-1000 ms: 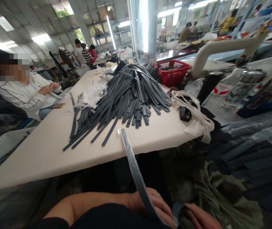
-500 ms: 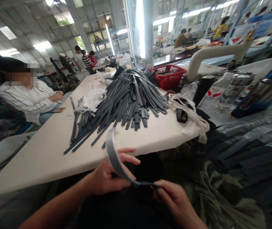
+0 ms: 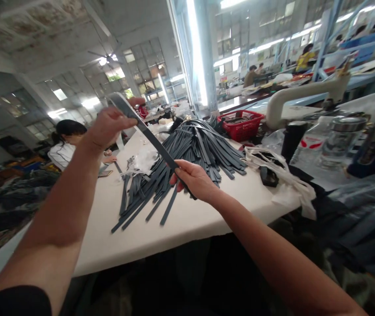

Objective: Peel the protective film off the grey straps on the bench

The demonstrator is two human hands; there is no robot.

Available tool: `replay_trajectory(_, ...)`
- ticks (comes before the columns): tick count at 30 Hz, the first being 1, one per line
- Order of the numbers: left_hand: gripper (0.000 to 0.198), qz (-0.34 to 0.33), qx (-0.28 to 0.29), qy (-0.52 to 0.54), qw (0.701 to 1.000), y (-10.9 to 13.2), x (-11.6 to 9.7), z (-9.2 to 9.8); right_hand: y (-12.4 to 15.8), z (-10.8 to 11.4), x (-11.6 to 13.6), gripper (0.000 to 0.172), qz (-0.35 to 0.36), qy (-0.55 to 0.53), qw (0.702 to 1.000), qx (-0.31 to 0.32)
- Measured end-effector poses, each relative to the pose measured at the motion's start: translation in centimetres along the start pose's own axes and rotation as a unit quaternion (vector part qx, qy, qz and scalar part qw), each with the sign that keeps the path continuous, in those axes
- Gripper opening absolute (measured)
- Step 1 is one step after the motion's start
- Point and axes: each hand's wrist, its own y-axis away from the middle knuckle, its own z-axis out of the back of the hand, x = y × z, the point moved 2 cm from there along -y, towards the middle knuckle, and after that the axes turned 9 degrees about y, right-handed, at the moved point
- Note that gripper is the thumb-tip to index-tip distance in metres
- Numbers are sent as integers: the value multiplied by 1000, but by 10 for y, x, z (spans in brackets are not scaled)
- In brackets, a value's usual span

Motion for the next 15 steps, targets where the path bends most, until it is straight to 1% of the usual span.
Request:
replay_trajectory(2, 44, 28, -4, 85, 996, 20, 30, -14, 16, 2, -17, 34, -32, 16, 999, 1)
replay_trajectory(3, 39, 70, -21, 147, 986, 34, 50, -25, 26, 2, -27, 34, -54, 28, 998, 1)
replay_trajectory(4, 34, 143, -60, 224, 962, 51, 72, -38, 37, 3, -38, 35, -77, 41, 996, 1)
replay_trajectory(5, 33, 234, -107, 308, 916, 70, 95, -53, 48, 2, -48, 36, -101, 55, 993, 1)
replay_trajectory(6, 33, 266, -126, 333, 896, 88, 115, -69, 60, 1, -58, 38, -124, 69, 990, 2)
replay_trajectory(7, 34, 288, -136, 347, 882, 107, 133, -86, 71, 0, -68, 39, -148, 82, 986, 5)
replay_trajectory(9, 39, 336, -150, 373, 852, 143, 162, -117, 92, -5, -83, 40, -191, 110, 975, 16)
replay_trajectory(10, 41, 358, -157, 384, 837, 160, 172, -131, 103, -7, -89, 40, -207, 126, 970, 23)
replay_trajectory(12, 43, 395, -165, 402, 809, 188, 185, -154, 125, -13, -98, 39, -227, 159, 960, 33)
replay_trajectory(15, 45, 426, -168, 418, 785, 215, 187, -174, 159, -21, -106, 40, -237, 199, 951, 24)
